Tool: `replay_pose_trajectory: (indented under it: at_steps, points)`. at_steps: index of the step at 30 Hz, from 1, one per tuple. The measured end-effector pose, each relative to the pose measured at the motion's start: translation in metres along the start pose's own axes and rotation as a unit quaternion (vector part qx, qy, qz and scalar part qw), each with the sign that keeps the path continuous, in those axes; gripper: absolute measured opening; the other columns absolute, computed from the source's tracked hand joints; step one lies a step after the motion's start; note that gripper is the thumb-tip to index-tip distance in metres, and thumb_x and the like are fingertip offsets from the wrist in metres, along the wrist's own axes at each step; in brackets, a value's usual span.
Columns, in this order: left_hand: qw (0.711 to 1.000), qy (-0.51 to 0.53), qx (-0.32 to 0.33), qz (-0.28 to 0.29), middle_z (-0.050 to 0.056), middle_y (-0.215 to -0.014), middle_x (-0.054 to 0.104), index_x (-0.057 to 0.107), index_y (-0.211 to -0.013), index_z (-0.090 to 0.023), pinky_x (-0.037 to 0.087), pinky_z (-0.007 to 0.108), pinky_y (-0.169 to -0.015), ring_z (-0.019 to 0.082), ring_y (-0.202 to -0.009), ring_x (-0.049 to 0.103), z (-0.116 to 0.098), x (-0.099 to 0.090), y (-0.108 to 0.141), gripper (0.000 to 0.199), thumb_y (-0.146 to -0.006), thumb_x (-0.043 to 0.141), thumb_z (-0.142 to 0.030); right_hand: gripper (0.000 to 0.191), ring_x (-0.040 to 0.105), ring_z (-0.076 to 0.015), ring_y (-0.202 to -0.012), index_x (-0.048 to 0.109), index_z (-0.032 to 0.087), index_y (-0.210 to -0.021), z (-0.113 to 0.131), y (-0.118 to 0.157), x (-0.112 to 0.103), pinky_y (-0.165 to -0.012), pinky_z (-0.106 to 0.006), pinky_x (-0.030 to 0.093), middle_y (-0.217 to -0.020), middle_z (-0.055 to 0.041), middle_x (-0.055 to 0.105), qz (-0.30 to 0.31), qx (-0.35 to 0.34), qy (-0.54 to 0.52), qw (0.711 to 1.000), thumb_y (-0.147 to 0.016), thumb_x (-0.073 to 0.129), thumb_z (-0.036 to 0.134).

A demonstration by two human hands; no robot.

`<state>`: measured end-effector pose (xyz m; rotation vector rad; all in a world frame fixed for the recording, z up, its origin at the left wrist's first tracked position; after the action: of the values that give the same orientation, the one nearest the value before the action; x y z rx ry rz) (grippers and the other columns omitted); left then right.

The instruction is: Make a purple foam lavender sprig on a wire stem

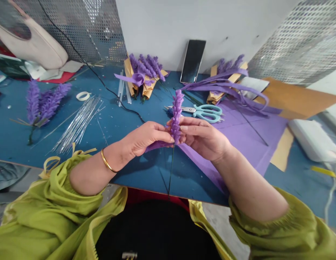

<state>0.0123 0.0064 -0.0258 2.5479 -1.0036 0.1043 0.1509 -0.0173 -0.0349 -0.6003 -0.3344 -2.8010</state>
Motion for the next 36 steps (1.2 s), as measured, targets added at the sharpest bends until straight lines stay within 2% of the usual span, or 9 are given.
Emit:
replay_pose_trajectory:
  at_steps: [3, 6, 12, 21, 29, 36]
  points:
    - [0.999, 0.041, -0.007, 0.024, 0.008, -0.079, 0.076, 0.078, -0.075, -0.012, 0.051, 0.031, -0.090, 0.015, -0.079, 0.068, 0.000, 0.000, 0.001, 0.011, -0.066, 0.073, -0.011, 0.034, 0.060, -0.0088, -0.064, 0.077, 0.021, -0.100, 0.000, -0.002, -0.002, -0.066, -0.023, 0.053, -0.088, -0.0005, 0.074, 0.037, 0.000, -0.010, 0.999, -0.067, 0.085, 0.025]
    - [0.998, 0.051, -0.024, 0.038, 0.008, -0.079, 0.076, 0.076, -0.070, -0.011, 0.051, 0.031, -0.090, 0.015, -0.080, 0.068, 0.002, 0.001, 0.002, 0.005, -0.065, 0.074, -0.010, 0.034, 0.058, -0.0088, -0.061, 0.077, 0.023, -0.100, -0.002, -0.004, -0.001, -0.060, -0.022, 0.053, -0.088, -0.0002, 0.075, 0.066, -0.023, 0.013, 0.997, -0.067, 0.086, 0.028]
    - [0.997, 0.031, -0.022, 0.071, 0.008, -0.079, 0.076, 0.079, -0.075, -0.012, 0.051, 0.030, -0.087, 0.014, -0.076, 0.067, 0.000, 0.004, 0.003, 0.008, -0.068, 0.074, -0.012, 0.025, 0.054, -0.0068, -0.053, 0.078, 0.021, -0.088, -0.002, -0.005, 0.003, -0.051, -0.019, 0.046, -0.077, 0.0005, 0.073, 0.060, -0.060, 0.018, 0.996, -0.067, 0.089, 0.028]
    - [0.999, -0.001, -0.020, 0.046, 0.006, -0.072, 0.074, 0.079, -0.071, -0.013, 0.053, 0.028, -0.077, 0.016, -0.071, 0.067, -0.003, -0.002, 0.003, 0.013, -0.068, 0.066, -0.014, 0.024, 0.058, -0.0095, -0.060, 0.076, 0.021, -0.082, 0.001, -0.002, 0.002, -0.054, -0.022, 0.045, -0.077, 0.0008, 0.073, 0.028, -0.068, 0.057, 0.996, -0.065, 0.090, 0.029]
    - [0.999, -0.033, -0.036, 0.008, 0.004, -0.058, 0.068, 0.071, -0.054, -0.015, 0.049, 0.027, -0.062, 0.014, -0.056, 0.060, -0.012, 0.002, 0.008, 0.020, -0.070, 0.060, -0.013, 0.024, 0.064, -0.0124, -0.068, 0.075, 0.021, -0.080, 0.002, -0.001, 0.003, -0.068, -0.028, 0.055, -0.078, 0.0010, 0.072, 0.036, -0.069, 0.053, 0.996, -0.063, 0.091, 0.027]
    - [0.998, -0.051, -0.019, 0.016, 0.005, -0.067, 0.072, 0.076, -0.066, -0.013, 0.051, 0.026, -0.066, 0.015, -0.065, 0.064, -0.009, -0.003, 0.005, 0.015, -0.069, 0.061, -0.014, 0.026, 0.066, -0.0161, -0.064, 0.071, 0.020, -0.077, 0.004, 0.001, 0.005, -0.069, -0.036, 0.059, -0.070, 0.0020, 0.069, 0.029, -0.071, 0.063, 0.995, -0.063, 0.091, 0.027]
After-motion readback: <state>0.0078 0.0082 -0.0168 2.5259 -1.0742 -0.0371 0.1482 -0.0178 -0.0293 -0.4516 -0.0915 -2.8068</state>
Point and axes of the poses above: each hand's wrist, its own y-axis away from the middle knuckle, its own x-axis out of the palm, z = x × y, the point moved 5 cm from there along -y, towards the middle knuckle
